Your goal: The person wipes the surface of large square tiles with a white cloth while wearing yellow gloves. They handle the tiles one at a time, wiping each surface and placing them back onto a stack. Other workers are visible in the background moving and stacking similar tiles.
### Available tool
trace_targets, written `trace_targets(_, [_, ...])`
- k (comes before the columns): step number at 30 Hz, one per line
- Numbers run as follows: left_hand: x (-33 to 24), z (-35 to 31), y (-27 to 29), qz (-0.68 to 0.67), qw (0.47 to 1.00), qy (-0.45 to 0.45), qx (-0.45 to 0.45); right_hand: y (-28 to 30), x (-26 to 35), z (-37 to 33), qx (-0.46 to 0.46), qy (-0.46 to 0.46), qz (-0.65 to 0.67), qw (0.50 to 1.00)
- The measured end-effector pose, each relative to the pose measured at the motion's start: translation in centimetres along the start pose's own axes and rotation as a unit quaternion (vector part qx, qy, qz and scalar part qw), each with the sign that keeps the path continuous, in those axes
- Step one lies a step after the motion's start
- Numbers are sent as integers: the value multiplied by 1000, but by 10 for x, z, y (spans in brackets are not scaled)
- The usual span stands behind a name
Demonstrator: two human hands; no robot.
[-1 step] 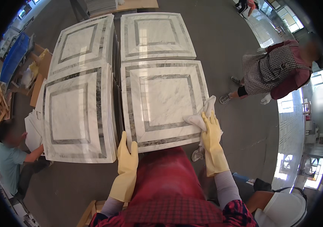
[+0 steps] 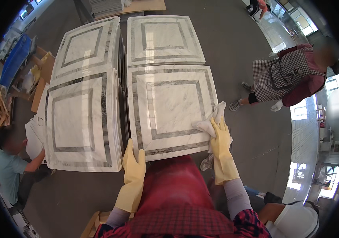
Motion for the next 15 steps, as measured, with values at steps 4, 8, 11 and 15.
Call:
trace_targets(4, [-11,6,-3,44,996,-79,-26,-5,7,15,-5,1,-7,1000])
trace_targets(8, [-15,10,-26,94,985,-120,-80,-4,7,37,3,18,-15,1000])
trace_targets(11, [-21,18,-44,144,977,-111,-108,-12,4,75,11,43,-18,999])
trace_targets(15, [-24,29,-66,191,959,-84,-191,-5,19,132,-9,99,-11,995])
Point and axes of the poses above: each hand's wrist, its own z-axis towards the middle knuckle, its own y-axis out of the back of the hand, x = y × z, the point moved 4 cm from there along z, towards the middle knuckle, and after that the axes turned 5 degrees about -y, right-handed, at the moved point
